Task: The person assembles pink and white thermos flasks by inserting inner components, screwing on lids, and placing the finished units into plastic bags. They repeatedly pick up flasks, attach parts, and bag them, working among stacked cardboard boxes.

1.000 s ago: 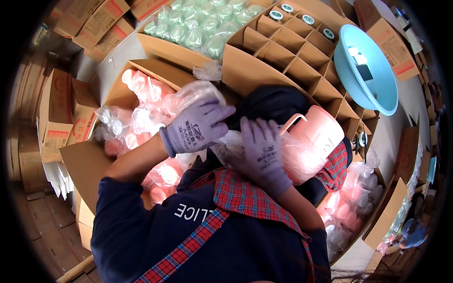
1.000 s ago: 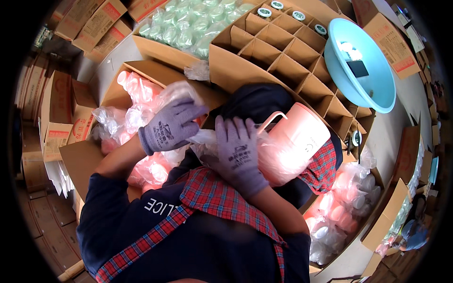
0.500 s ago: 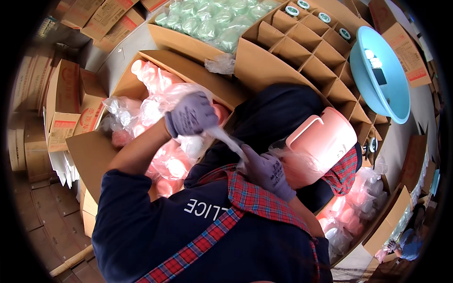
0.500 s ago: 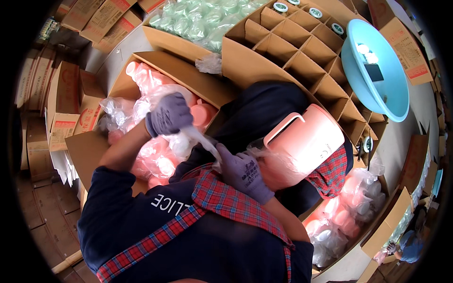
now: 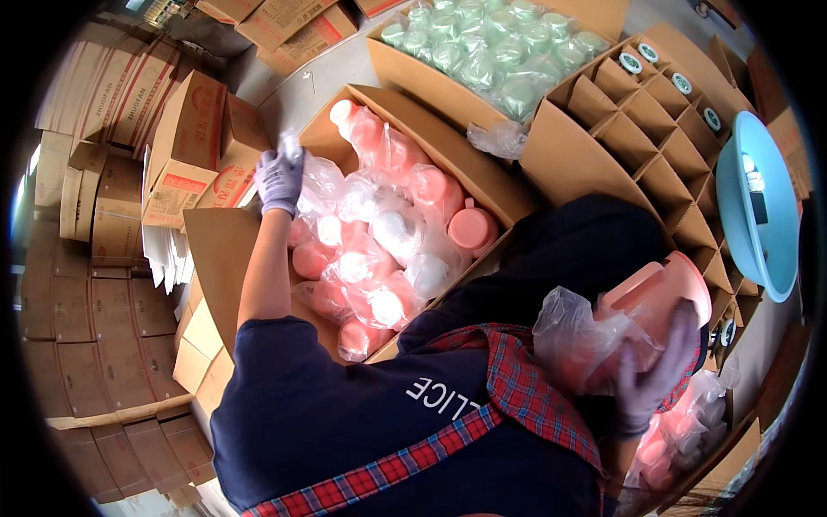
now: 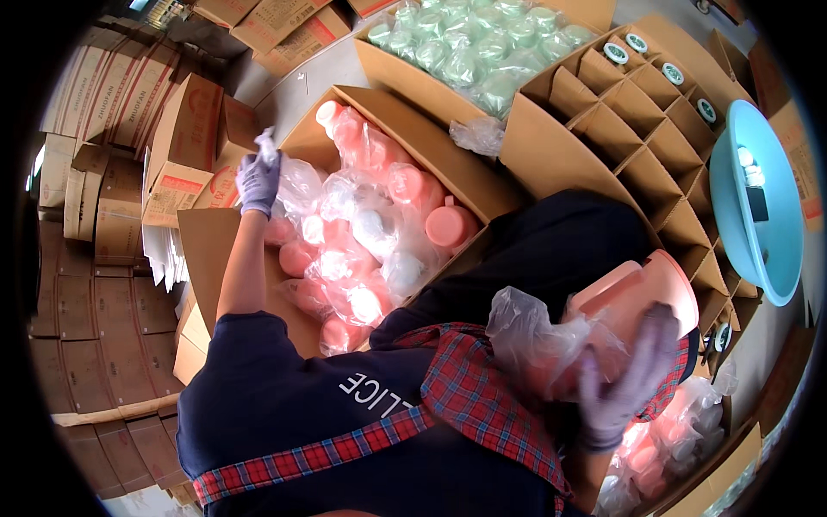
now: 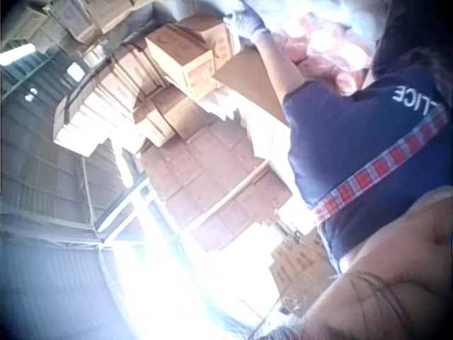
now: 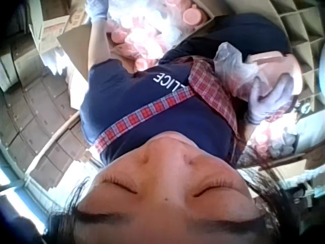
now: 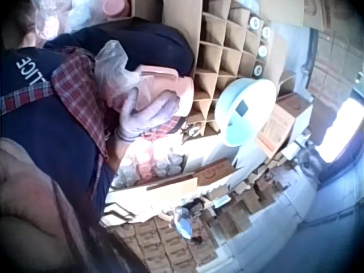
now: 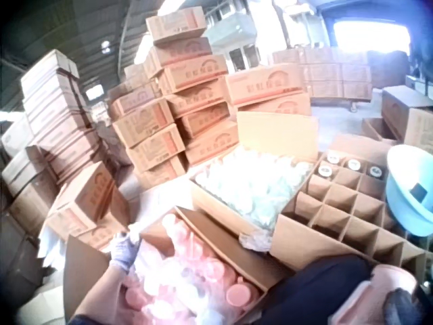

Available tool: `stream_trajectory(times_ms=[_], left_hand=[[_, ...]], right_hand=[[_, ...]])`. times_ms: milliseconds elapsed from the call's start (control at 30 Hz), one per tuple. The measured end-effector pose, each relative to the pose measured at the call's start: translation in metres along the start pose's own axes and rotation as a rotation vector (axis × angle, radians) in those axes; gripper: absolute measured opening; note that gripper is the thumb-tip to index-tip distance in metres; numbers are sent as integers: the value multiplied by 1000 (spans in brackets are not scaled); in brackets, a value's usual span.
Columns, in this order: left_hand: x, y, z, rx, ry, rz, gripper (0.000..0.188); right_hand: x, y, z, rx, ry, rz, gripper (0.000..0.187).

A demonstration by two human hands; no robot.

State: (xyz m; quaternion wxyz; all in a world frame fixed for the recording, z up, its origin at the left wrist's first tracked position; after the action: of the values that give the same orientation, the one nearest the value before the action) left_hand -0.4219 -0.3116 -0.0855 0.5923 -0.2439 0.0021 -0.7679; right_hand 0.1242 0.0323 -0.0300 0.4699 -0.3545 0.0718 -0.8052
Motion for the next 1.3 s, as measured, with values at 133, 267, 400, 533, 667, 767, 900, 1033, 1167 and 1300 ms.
stream_trajectory(times_ms=[133, 267, 400, 533, 667, 767, 900, 1033, 1167, 1300], left_hand=[[20, 68, -15, -397, 420, -320, 39], [-66, 197, -90, 335, 144, -818, 27], [-113, 285, -108, 654, 457, -1005, 48], [-127, 273, -246, 1289, 737, -845, 41], [-124, 233, -239, 1191, 670, -630, 44], [-95, 220, -253, 1101, 699, -387, 47], [-114, 215, -74, 1290, -20, -1245, 117], [-99, 177, 19, 981, -210, -1132, 91], [-129, 175, 132, 472, 193, -1082, 54], [-167, 206, 177, 318, 715, -1277, 74]], right_hand=[[-29, 10, 31, -174, 67, -113, 63], [-32, 12, 20, -169, 34, -165, 61], [-21, 13, 15, -146, -17, -120, 57], [-32, 17, 20, -118, -76, -165, 55], [-32, 31, 27, -130, -75, -186, 55], [-39, 46, 32, -189, -173, -208, 56], [-22, 45, 42, -172, -151, -139, 60], [-31, 29, 46, -239, -77, -81, 55], [-74, -3, 43, -273, 26, -202, 50], [-116, -25, 30, 46, -110, -521, 60]])
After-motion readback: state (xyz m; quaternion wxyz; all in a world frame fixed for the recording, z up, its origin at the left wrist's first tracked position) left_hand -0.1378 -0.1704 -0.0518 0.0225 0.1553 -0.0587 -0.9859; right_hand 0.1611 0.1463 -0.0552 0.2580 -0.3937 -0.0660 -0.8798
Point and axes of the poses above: each hand's wrist, its own y-axis away from the middle knuckle, its own z-axis out of the back of the hand, x = y × z, the point moved 4 cm from there along -y, towards the middle knuckle, and after that the axes turned 9 degrees about -y, right-handed, at the moved point
